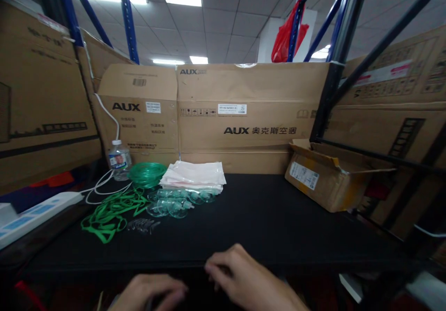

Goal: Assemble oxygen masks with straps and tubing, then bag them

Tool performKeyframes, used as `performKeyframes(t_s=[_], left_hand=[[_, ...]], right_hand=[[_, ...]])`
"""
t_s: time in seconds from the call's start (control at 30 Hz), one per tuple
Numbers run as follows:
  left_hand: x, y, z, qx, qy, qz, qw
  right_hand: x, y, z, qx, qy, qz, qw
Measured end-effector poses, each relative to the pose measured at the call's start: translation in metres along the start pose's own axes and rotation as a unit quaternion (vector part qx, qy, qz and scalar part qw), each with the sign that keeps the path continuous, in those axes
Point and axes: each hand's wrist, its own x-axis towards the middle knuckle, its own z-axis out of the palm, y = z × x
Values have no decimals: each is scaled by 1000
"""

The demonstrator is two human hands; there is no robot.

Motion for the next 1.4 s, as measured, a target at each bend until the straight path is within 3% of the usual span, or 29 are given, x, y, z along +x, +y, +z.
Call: performKeyframes(t_s=[0.1,0.17,0.23,0.33,0.4,0.5,0.8,1.1,1.23,1.4], left_hand=[[16,13,-44,107,232,-27,966],[33,10,-66,178,292,-31,939],[52,2,-79,240,258,-26,936],[74,-11,-83,292,138,-76,943],[84,-15,-80,295,80,-107,946],[95,-14,-76,285,45,-118,950],[107,-2,-62,279,23,-118,953],[123,8,-41,331,48,-93,938],[130,7,-42,367,41,-34,929],[139,3,-49,377,-20,63,924]], right_hand=[[42,-10,-31,-66,102,-35,992],[74,-5,-43,-91,133,-43,986],[102,6,-48,-120,147,-50,981],[133,23,-46,-164,135,-50,976],[144,32,-41,-187,117,-52,974],[149,44,-34,-212,95,-54,971],[136,68,-41,-228,99,-41,968],[132,91,-51,-190,123,-30,974],[132,104,-53,-176,131,-22,975],[130,105,-49,-167,137,-21,976]])
